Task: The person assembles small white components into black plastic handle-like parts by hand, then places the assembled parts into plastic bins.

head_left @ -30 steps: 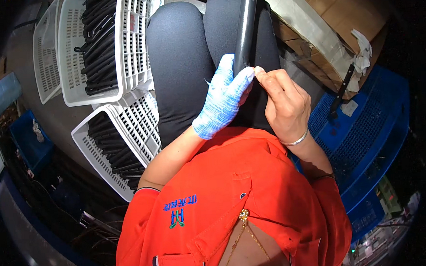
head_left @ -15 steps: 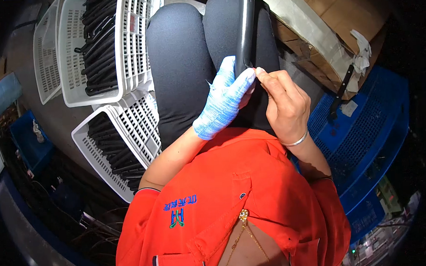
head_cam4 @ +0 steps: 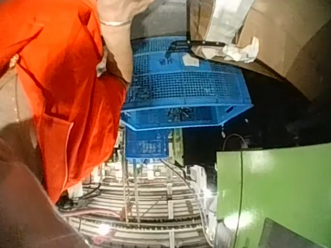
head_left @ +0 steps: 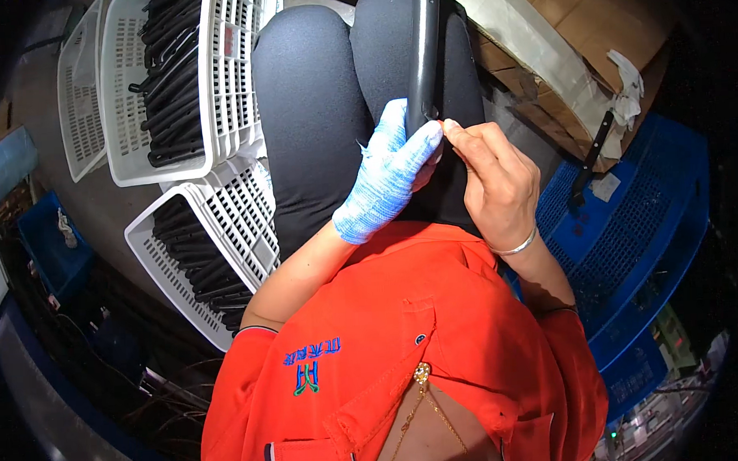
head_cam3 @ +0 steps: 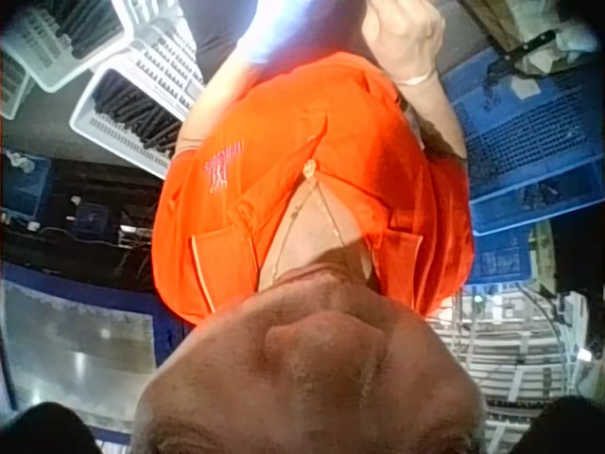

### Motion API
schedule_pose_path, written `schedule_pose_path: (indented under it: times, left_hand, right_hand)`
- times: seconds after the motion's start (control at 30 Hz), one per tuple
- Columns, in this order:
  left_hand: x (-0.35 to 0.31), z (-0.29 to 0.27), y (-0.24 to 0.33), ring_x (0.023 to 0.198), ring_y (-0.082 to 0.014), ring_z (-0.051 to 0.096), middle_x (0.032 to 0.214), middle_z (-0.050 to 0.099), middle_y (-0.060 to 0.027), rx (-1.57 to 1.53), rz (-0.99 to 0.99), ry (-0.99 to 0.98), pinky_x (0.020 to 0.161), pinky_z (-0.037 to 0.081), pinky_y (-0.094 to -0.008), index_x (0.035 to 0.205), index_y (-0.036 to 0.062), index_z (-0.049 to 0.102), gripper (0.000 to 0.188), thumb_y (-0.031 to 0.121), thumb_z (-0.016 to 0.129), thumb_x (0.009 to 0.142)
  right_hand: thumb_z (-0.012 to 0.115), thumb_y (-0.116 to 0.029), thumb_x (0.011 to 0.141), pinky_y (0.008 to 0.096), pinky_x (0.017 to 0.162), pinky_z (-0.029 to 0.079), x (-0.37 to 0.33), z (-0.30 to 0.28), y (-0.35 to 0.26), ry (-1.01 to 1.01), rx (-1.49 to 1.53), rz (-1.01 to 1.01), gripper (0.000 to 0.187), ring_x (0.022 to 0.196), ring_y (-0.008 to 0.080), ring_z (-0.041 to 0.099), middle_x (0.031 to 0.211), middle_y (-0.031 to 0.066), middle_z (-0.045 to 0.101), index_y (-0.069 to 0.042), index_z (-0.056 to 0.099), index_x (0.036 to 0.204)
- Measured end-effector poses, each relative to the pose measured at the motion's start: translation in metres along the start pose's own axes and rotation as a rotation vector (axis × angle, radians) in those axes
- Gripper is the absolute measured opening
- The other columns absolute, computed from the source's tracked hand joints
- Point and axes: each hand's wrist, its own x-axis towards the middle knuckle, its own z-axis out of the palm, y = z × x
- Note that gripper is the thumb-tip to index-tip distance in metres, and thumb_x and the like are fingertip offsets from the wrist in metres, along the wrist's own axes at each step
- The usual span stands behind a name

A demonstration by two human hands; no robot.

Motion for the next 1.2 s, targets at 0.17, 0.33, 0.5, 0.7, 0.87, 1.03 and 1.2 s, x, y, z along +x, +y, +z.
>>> schedule_pose_path:
  times: [0.17,0.33,0.5,0.7,0.87,1.03,1.2]
  left_hand:
    - [0.001,-0.001,-0.001,0.045,-0.0041,0.038,0.066,0.047,0.0006,0.059,0.052,0.002,0.040,0.028,-0.0185,0.102,0.0083,0.047,0.018,0.021,0.055,0.091]
    - [0.003,-0.005,-0.006,0.045,-0.0042,0.038,0.066,0.046,0.0008,0.190,0.097,-0.007,0.040,0.028,-0.0183,0.101,0.0088,0.046,0.018,0.021,0.056,0.091]
    - [-0.001,0.000,0.003,0.045,-0.0041,0.037,0.064,0.045,0.0011,-0.016,-0.006,-0.004,0.039,0.028,-0.0180,0.099,0.0092,0.046,0.017,0.021,0.055,0.091]
    - [-0.001,0.002,0.003,0.044,-0.0040,0.036,0.063,0.044,0.0011,-0.055,-0.015,0.003,0.038,0.027,-0.0184,0.098,0.0089,0.046,0.017,0.021,0.055,0.091]
    - [-0.002,0.002,0.003,0.044,-0.0040,0.036,0.064,0.045,0.0007,-0.066,-0.038,0.004,0.039,0.027,-0.0185,0.099,0.0087,0.046,0.017,0.021,0.055,0.092]
    - [-0.004,0.001,0.004,0.043,-0.0040,0.036,0.065,0.046,0.0003,-0.104,-0.052,-0.021,0.039,0.026,-0.0184,0.102,0.0085,0.047,0.018,0.021,0.054,0.092]
    - [-0.003,-0.001,0.004,0.044,-0.0042,0.039,0.067,0.050,-0.0009,-0.075,-0.052,-0.033,0.039,0.029,-0.0199,0.100,0.0070,0.045,0.020,0.023,0.054,0.092]
  right_hand:
    - [0.061,0.010,0.072,0.0309,0.055,0.046,0.001,0.000,0.000,0.004,-0.016,-0.008,0.028,0.064,0.0241,0.060,0.077,0.0109,0.057,-0.001,0.064,0.098]
    - [0.061,0.010,0.072,0.0311,0.054,0.045,0.001,0.000,0.000,-0.003,-0.026,-0.023,0.029,0.063,0.0237,0.059,0.077,0.0106,0.057,-0.001,0.064,0.099]
    - [0.061,0.009,0.072,0.0316,0.054,0.045,0.003,0.000,-0.003,0.002,-0.052,-0.055,0.030,0.062,0.0239,0.058,0.076,0.0100,0.056,-0.002,0.064,0.099]
    - [0.060,0.009,0.072,0.0318,0.054,0.045,0.003,0.001,-0.003,0.030,-0.065,-0.071,0.030,0.062,0.0237,0.058,0.076,0.0099,0.056,-0.002,0.064,0.099]
    - [0.061,0.009,0.072,0.0313,0.054,0.045,0.003,-0.001,-0.001,0.023,-0.041,-0.075,0.029,0.062,0.0237,0.058,0.077,0.0097,0.056,-0.002,0.064,0.098]
    - [0.060,0.008,0.070,0.0315,0.054,0.045,0.001,0.002,0.005,0.029,-0.034,-0.105,0.035,0.062,0.0222,0.058,0.076,0.0076,0.054,-0.004,0.065,0.103]
    - [0.060,0.005,0.069,0.0316,0.054,0.046,0.001,0.002,0.005,0.041,-0.048,-0.121,0.038,0.062,0.0203,0.057,0.075,0.0053,0.053,-0.006,0.065,0.105]
